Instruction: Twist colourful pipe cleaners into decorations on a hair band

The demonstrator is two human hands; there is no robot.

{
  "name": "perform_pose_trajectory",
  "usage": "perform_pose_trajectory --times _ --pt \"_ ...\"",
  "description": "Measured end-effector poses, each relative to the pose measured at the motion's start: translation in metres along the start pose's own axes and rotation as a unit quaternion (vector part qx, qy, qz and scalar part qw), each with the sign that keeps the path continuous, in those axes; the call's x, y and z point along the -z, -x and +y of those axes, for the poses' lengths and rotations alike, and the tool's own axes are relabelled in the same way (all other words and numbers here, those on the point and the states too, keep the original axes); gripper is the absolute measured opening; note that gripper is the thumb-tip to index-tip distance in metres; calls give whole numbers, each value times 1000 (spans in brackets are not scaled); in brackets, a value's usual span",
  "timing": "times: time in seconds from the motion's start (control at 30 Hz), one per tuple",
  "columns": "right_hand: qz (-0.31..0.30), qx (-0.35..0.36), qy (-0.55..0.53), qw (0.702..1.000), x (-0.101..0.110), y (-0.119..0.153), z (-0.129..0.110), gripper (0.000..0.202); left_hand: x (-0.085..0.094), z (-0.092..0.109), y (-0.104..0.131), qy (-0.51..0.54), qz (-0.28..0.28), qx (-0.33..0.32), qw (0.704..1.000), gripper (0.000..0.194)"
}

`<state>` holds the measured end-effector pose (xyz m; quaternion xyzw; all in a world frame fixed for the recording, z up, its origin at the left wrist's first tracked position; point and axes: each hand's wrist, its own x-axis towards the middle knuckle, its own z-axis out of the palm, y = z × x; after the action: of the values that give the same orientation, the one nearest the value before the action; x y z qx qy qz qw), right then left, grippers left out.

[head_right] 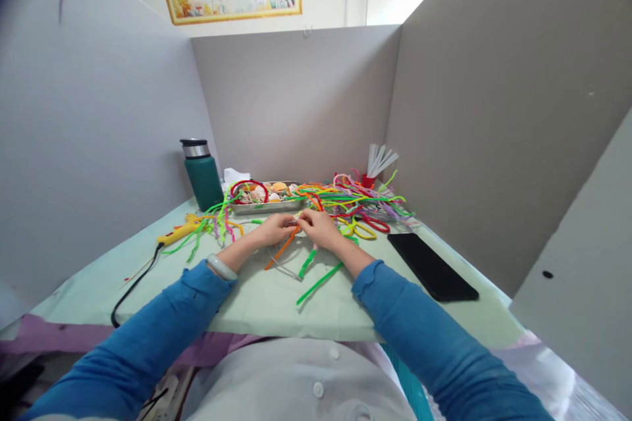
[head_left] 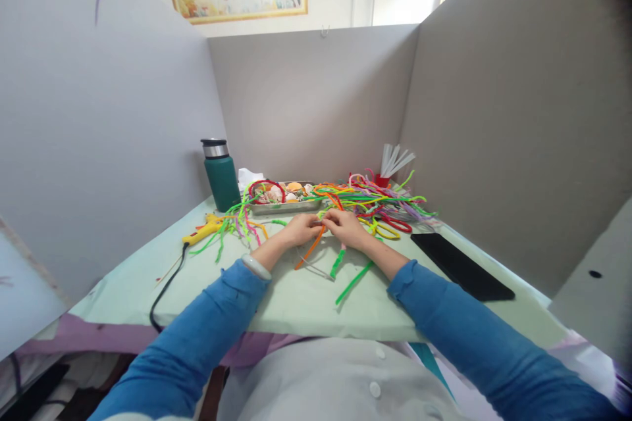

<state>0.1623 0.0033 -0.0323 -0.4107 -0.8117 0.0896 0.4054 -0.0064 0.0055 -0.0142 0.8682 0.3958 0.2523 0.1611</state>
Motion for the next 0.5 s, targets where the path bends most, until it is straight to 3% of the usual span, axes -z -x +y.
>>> perform_pose_trajectory --times 0.5 --pt "-10 -4 23 1000 -1 0 1 18 0 1 2 -7 -10 6 1000 26"
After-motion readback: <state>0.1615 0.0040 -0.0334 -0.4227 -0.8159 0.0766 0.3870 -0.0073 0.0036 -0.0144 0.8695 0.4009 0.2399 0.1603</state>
